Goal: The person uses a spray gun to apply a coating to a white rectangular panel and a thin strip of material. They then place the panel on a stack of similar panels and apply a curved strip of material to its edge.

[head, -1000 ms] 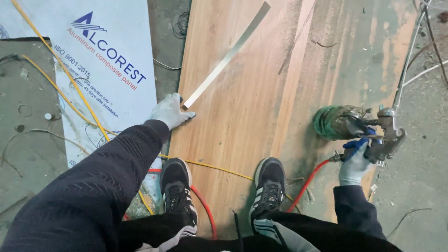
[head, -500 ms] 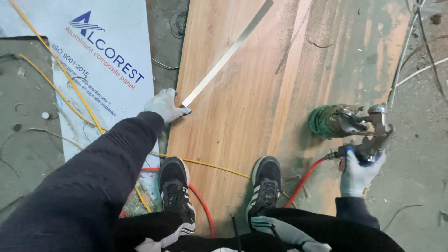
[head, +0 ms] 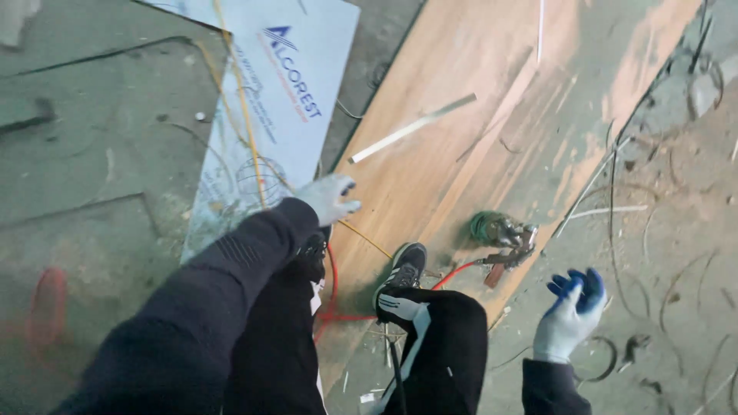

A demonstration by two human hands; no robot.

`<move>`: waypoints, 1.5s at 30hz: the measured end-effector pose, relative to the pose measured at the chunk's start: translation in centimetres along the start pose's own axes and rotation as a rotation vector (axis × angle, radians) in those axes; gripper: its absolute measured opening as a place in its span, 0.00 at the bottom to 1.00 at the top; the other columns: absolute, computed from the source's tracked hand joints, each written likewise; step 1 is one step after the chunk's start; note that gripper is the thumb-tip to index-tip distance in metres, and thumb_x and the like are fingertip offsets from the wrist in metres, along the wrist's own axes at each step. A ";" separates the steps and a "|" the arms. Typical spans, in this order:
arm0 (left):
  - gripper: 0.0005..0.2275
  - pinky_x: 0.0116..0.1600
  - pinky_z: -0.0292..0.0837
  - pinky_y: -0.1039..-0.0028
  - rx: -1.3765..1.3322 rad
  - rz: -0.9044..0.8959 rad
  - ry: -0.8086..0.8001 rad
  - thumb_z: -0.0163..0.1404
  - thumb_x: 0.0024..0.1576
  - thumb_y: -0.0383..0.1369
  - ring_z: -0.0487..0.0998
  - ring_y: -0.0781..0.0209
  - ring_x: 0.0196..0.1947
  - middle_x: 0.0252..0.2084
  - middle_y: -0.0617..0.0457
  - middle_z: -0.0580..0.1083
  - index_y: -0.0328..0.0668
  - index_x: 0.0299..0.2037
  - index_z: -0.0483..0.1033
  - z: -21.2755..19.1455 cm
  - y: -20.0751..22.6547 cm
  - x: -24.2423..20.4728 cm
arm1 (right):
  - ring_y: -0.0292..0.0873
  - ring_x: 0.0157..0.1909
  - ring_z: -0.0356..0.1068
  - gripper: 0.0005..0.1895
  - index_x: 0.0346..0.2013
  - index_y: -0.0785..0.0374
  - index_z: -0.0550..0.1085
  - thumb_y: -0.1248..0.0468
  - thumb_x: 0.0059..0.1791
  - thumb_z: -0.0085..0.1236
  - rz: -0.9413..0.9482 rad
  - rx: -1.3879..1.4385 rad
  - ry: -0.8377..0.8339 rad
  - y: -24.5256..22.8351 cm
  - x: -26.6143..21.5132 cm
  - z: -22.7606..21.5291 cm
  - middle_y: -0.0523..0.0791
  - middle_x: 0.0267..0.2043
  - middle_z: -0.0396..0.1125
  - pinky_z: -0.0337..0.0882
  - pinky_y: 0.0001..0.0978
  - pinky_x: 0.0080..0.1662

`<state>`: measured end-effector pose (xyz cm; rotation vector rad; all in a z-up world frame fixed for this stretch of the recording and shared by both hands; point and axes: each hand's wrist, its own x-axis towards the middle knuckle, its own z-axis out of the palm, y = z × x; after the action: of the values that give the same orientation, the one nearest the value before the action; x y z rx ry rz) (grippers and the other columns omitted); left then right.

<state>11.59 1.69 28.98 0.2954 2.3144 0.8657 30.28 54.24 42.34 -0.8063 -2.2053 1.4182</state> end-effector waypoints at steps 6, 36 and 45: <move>0.22 0.55 0.87 0.66 -0.494 -0.079 0.481 0.64 0.66 0.51 0.90 0.56 0.52 0.56 0.56 0.87 0.58 0.68 0.82 -5.5 17.9 -19.5 | 0.53 0.43 0.80 0.15 0.72 0.70 0.75 0.68 0.71 0.50 -0.133 0.263 -0.548 -27.8 1.5 16.7 0.59 0.53 0.76 0.84 0.48 0.51; 0.14 0.22 0.66 0.71 -1.394 -1.387 2.857 0.67 0.66 0.48 0.70 0.69 0.21 0.32 0.56 0.78 0.51 0.44 0.79 32.9 31.4 -81.6 | 0.50 0.36 0.78 0.15 0.61 0.72 0.81 0.66 0.63 0.57 -0.439 -0.374 -2.591 -54.2 -54.2 18.9 0.56 0.44 0.78 0.80 0.40 0.40; 0.51 0.70 0.76 0.71 -1.792 -1.807 2.668 0.67 0.51 0.69 0.86 0.56 0.62 0.62 0.45 0.84 0.33 0.74 0.75 49.4 11.6 -112.2 | 0.58 0.36 0.80 0.19 0.65 0.73 0.84 0.64 0.63 0.59 -0.491 -0.803 -2.272 -45.3 -62.8 16.1 0.64 0.45 0.83 0.81 0.47 0.43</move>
<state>129.28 -10.35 63.07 2.0040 0.2784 -0.6080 56.54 -12.39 75.91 2.4411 -3.6495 0.7940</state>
